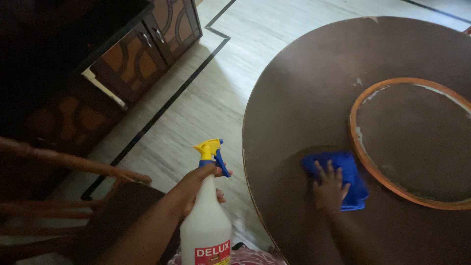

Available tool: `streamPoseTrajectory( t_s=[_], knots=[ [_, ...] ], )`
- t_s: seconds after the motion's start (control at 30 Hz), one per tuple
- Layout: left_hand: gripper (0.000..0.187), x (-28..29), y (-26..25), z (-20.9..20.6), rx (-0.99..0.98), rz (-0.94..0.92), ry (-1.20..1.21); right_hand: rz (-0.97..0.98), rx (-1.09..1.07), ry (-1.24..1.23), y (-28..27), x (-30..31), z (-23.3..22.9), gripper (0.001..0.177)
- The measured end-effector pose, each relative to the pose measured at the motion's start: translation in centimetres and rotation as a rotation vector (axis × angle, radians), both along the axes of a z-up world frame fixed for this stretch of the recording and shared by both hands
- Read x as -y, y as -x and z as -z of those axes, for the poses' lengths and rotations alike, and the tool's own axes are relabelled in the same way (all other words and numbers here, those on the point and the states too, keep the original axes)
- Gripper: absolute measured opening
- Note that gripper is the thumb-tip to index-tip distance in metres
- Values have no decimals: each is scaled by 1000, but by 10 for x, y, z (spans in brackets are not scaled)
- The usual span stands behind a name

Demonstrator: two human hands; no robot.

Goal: The person wipes a round wooden table with a blue cloth while holding a spray bottle. A round tray remains on the table throughout the cleaning process.

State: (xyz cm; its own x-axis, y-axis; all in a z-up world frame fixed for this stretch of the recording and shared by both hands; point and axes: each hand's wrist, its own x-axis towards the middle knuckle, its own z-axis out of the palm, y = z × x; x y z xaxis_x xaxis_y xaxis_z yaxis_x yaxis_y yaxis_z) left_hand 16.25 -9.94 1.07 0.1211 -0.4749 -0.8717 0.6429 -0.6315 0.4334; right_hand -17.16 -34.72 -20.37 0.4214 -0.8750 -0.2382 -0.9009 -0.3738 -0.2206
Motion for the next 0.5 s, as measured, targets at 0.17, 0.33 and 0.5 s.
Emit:
streamPoseTrajectory(
  t_s=[0.17, 0.33, 0.5],
  knots=[
    [44, -1, -13, -2, -26, 20, 29, -93, 21, 114, -32, -76, -5, 82],
    [47, -1, -26, -9, -16, 49, 18, -325, -64, -7, -76, -138, -38, 78],
    [48, -3, -39, -18, 3, 89, 11, -351, 54, 62, -100, -164, -66, 66]
  ],
)
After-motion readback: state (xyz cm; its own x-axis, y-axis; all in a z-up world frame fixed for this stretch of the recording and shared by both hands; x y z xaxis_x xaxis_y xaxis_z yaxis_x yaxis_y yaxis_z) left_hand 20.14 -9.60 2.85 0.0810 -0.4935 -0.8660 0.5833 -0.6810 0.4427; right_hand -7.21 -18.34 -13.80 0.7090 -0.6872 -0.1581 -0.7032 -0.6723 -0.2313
